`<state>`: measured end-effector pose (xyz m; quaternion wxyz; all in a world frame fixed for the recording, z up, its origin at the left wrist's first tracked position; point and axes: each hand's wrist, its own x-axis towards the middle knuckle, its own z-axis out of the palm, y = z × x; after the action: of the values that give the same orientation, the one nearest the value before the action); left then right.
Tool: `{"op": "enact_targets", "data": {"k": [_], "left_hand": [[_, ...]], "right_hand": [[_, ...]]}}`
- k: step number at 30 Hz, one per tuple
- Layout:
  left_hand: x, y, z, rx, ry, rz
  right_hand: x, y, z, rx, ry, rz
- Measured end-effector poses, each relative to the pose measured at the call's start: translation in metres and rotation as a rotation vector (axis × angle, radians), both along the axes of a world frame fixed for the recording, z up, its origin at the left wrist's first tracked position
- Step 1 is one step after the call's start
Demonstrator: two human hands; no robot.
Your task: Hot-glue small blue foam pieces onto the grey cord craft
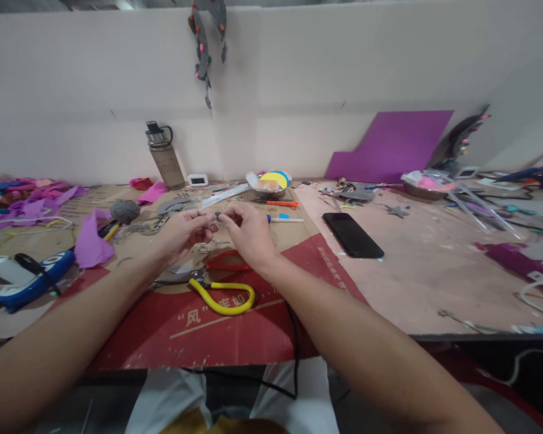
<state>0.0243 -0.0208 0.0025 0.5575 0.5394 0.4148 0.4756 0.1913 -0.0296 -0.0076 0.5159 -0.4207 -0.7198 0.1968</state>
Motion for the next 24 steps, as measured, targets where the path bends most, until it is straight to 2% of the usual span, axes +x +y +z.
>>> {"op": "enact_targets", "data": {"k": [4, 8, 10, 12, 17, 21, 24], "left_hand": [[0.000, -0.004, 0.005, -0.107, -0.049, -0.074], [-0.002, -0.004, 0.005, -0.062, -0.036, -0.077], [-0.003, -0.002, 0.004, -0.026, -0.021, -0.067], [-0.004, 0.001, 0.002, -0.009, -0.006, -0.033], [-0.004, 0.004, 0.000, 0.042, 0.058, 0.079], [-0.001, 0.001, 0.000, 0.120, 0.113, 0.063], [0.003, -0.002, 0.002, 0.098, 0.034, 0.028]], "right_hand": [[0.006, -0.006, 0.001, 0.275, -0.411, -0.130], [0.007, -0.007, 0.000, 0.348, -0.613, -0.126], [0.007, -0.006, 0.001, 0.343, -0.558, -0.064], [0.007, -0.003, 0.003, 0.299, -0.404, -0.010], [0.006, 0.004, 0.009, -0.013, 0.013, 0.013], [0.001, 0.009, 0.003, -0.249, 0.111, 0.141], [-0.003, 0.008, -0.001, -0.282, 0.148, 0.133]]}}
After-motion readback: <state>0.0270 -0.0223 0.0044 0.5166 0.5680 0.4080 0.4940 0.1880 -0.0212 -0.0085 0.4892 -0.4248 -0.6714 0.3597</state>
